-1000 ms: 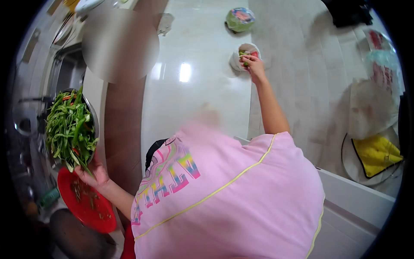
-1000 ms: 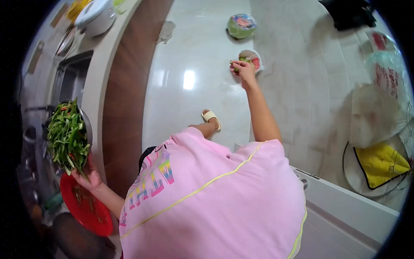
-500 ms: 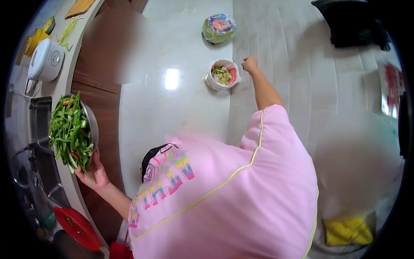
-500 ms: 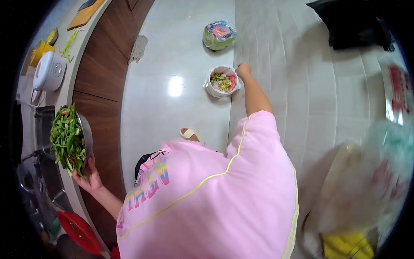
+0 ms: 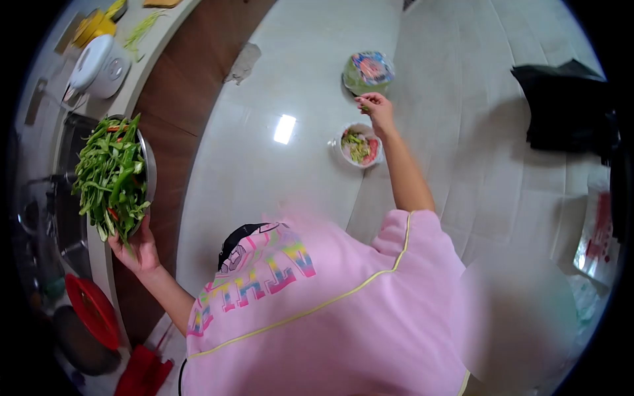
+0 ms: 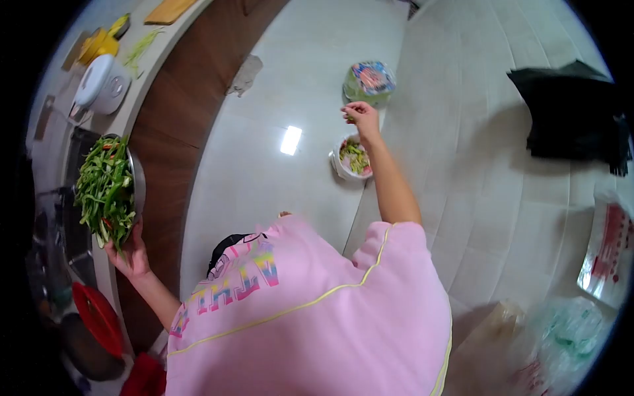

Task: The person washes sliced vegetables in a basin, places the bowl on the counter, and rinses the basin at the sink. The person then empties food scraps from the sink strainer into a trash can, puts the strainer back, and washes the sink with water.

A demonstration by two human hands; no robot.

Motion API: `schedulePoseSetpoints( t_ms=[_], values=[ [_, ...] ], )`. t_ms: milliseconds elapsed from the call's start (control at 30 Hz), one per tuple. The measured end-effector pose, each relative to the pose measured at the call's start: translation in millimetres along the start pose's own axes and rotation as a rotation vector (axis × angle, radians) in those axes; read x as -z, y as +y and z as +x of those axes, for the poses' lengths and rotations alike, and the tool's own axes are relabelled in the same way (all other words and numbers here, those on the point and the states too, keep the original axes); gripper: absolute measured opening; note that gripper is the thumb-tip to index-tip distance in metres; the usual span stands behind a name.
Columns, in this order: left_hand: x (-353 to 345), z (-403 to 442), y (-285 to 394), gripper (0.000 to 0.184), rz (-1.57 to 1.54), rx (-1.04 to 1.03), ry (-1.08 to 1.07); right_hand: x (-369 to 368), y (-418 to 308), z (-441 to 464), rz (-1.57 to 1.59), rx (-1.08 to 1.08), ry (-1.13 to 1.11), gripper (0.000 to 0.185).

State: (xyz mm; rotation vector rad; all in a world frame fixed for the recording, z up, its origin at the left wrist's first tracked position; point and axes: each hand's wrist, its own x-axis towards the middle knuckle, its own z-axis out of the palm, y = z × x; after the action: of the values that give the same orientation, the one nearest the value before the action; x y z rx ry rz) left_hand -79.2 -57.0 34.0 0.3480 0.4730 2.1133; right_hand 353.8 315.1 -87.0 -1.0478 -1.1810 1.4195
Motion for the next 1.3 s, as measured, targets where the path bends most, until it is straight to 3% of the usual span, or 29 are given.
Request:
schedulePoseSetpoints(
  t_ms=[133, 333, 567, 633, 800, 833, 900, 933, 1033, 1133, 1233, 1267, 1300],
  values=[
    [0.1, -7.6, -6.4, 0.051, 0.015, -0.072, 0.058, -90.2, -42.2, 11.6, 0.212, 0.045, -0.390, 0.007],
    [-20.6, -9.5, -23.4, 0.049, 0.086, -0.268, 0.309, -191.4, -51.2, 44.6, 0.301, -0.048, -0.703, 0.007],
    [-25.8, -10.9, -36.2, 0.044, 0.208, -0.556, 0.457, -316.4, -27.9, 62.4, 0.283, -0.119, -1.057, 0.006],
    [-19.7, -5.4, -43.8, 0.044, 0.275, -0.611, 0.519, -370.3, 10.7, 69.0, 0.248, -0.168, -1.192, 0.006],
    [-40.3, 16.2, -70.1, 0.044, 0.367, -0.809, 0.498, -483.8, 13.1, 53.2, 0.179, -0.056, -1.644, 0.009],
    [33.5, 5.0, -39.2, 0.044, 0.262, -0.827, 0.482, -549.0, 59.0, 20.1, 0.086, 0.062, -1.692, 0.008],
    [65.2, 8.3, -33.9, 0.045, 0.244, -0.897, 0.498, -607.6, 72.8, 7.3, -0.095, 0.222, -1.676, 0.011],
    [77.6, 12.1, -33.3, 0.044, 0.238, -0.943, 0.541, -648.6, 102.1, 3.9, -0.108, 0.509, -1.709, 0.013],
    [85.2, 27.4, -33.5, 0.043, 0.228, -1.081, 0.654, -733.3, 142.9, -3.3, -0.642, 1.241, -1.610, 0.017],
    [100.9, 33.5, -30.0, 0.044, 0.224, -1.184, 0.774, -780.0, 213.8, -24.8, -0.940, 1.565, -1.502, 0.023],
    [106.4, 32.5, -29.2, 0.043, 0.238, -1.197, 0.672, -806.5, 254.3, -49.8, -0.675, 1.690, -2.048, 0.026],
    [104.3, 31.8, -30.9, 0.043, 0.204, -1.196, 0.686, -766.5, 193.0, -39.7, -0.826, 1.754, -1.908, 0.025],
    [104.8, 31.4, -32.9, 0.043, 0.187, -1.208, 0.678, -762.9, 183.0, -36.4, -0.860, 1.866, -1.797, 0.025]
  ],
)
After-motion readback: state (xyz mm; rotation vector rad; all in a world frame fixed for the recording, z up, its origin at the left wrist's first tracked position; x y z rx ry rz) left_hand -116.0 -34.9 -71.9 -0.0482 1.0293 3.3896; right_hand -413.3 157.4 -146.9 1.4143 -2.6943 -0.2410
